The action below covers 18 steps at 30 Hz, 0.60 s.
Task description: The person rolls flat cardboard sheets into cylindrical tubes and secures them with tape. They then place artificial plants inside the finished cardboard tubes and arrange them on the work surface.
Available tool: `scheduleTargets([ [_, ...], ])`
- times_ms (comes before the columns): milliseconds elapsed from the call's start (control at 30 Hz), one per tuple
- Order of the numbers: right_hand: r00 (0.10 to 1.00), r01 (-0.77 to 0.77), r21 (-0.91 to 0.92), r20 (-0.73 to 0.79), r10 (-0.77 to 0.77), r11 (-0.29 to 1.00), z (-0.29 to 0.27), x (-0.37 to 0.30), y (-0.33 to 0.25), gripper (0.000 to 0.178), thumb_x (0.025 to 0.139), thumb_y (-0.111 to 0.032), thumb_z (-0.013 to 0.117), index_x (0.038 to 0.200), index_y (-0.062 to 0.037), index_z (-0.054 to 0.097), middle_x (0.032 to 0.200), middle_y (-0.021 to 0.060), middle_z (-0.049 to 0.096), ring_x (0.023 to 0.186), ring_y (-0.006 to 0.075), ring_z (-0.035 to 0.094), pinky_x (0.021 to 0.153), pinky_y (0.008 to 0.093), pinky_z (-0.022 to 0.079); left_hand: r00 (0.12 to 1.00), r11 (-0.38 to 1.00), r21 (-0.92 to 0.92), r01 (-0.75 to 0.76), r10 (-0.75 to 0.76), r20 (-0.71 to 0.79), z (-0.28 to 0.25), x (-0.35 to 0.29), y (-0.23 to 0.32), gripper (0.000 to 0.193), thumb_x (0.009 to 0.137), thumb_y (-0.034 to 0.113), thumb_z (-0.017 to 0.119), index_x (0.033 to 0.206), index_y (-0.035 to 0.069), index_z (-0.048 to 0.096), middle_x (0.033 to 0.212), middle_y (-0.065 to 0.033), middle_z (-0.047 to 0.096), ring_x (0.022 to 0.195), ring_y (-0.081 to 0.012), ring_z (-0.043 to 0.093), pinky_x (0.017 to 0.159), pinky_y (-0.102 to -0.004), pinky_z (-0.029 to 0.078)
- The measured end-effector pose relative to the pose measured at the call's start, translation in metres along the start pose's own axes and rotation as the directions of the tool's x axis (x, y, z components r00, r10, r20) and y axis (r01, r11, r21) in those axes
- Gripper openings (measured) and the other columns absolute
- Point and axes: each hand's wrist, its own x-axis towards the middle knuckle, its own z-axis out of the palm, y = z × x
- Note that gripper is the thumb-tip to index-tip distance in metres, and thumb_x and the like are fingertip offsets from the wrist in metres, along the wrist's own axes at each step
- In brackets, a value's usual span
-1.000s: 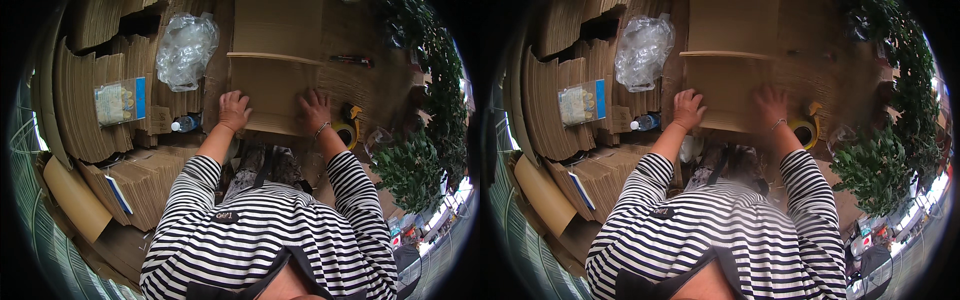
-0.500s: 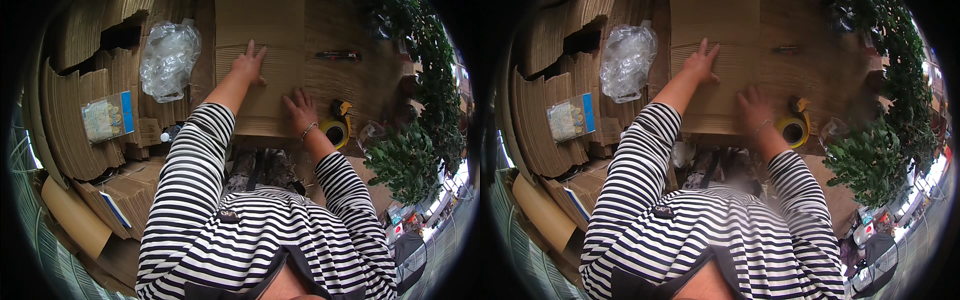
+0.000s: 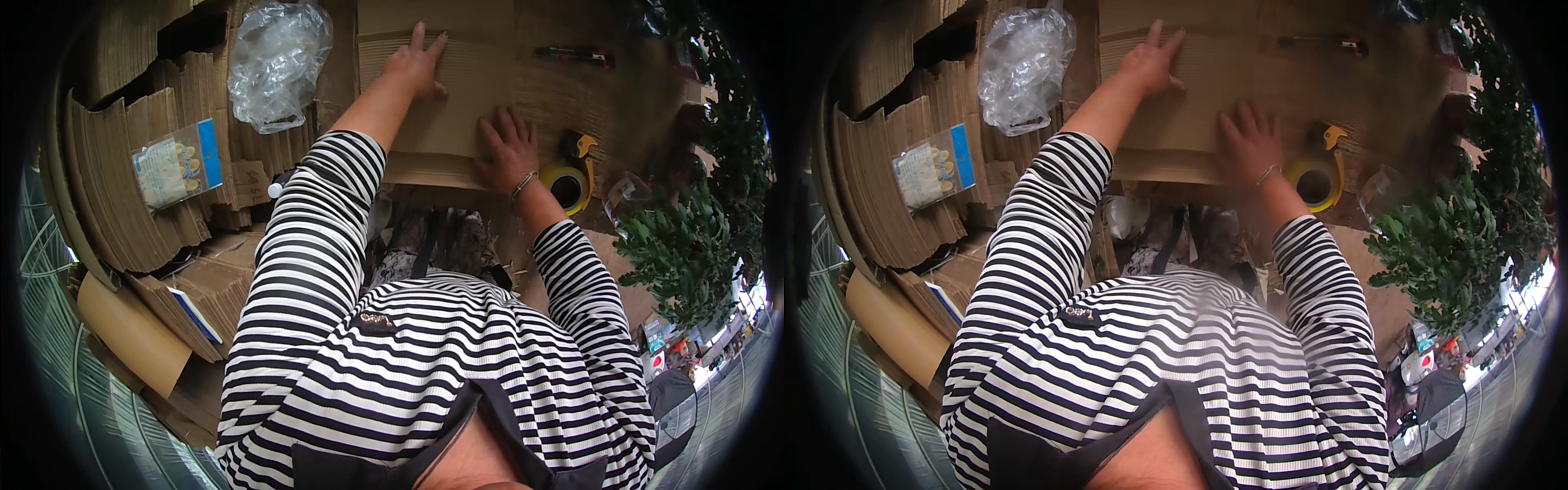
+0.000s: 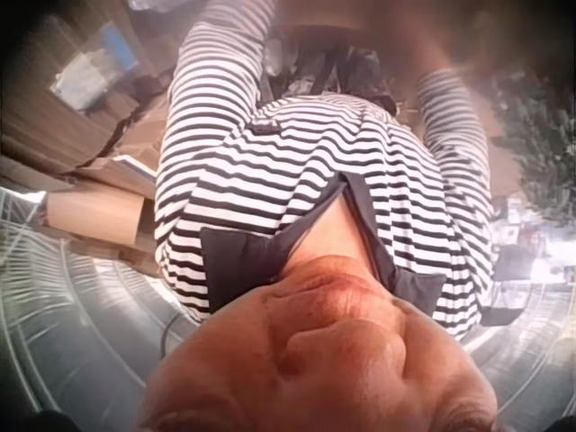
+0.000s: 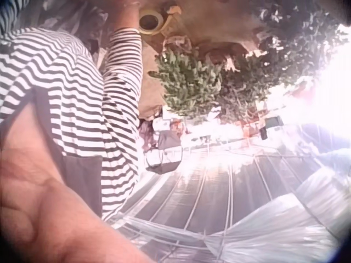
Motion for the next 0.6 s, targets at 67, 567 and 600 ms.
scheduleTargets([
  [67, 1.0, -0.014, 0.008, -0.022, 0.014, 1.0, 0.003, -0.001, 0.001, 0.074, 0.073, -0.035, 0.076, 0.142, -0.0225, 0.052, 0.153, 0.016, 0.039, 0.144, 0.0388, 0.034, 0.114, 0.0676, 0.025, 1.0, 1.0, -0.007, -0.019, 0.019, 0.005, -0.002, 0.003, 0.003, 0.114, 0.069, 0.044, 0.088, 0.161, 0.031, 0.022, 0.168, -0.0191, 0.006, 0.14, -0.0404, 0.044, 0.111, -0.0484, 0.044],
  [567, 0.994, -0.053, -0.045, -0.097, 0.049, 0.998, 0.017, 0.016, 0.008, 0.091, 0.058, -0.034, 0.089, 0.142, -0.0248, 0.055, 0.153, 0.0137, 0.039, 0.143, 0.0391, 0.033, 0.114, 0.0618, 0.028, 0.997, 1.0, -0.001, 0.012, -0.012, -0.071, -0.006, 0.015, 0.002, 0.114, 0.067, 0.046, 0.089, 0.16, 0.032, 0.024, 0.168, -0.0156, 0.008, 0.142, -0.0365, 0.042, 0.113, -0.0479, 0.042],
  [600, 0.994, -0.052, -0.065, -0.104, 0.045, 0.997, 0.022, 0.016, 0.011, 0.091, 0.057, -0.034, 0.089, 0.141, -0.025, 0.055, 0.153, 0.0139, 0.04, 0.143, 0.0395, 0.033, 0.114, 0.0617, 0.028, 0.997, 1.0, 0.004, 0.009, -0.008, -0.079, -0.005, 0.016, 0.001, 0.113, 0.067, 0.046, 0.089, 0.16, 0.032, 0.024, 0.168, -0.0158, 0.007, 0.142, -0.0366, 0.041, 0.112, -0.0478, 0.043],
])
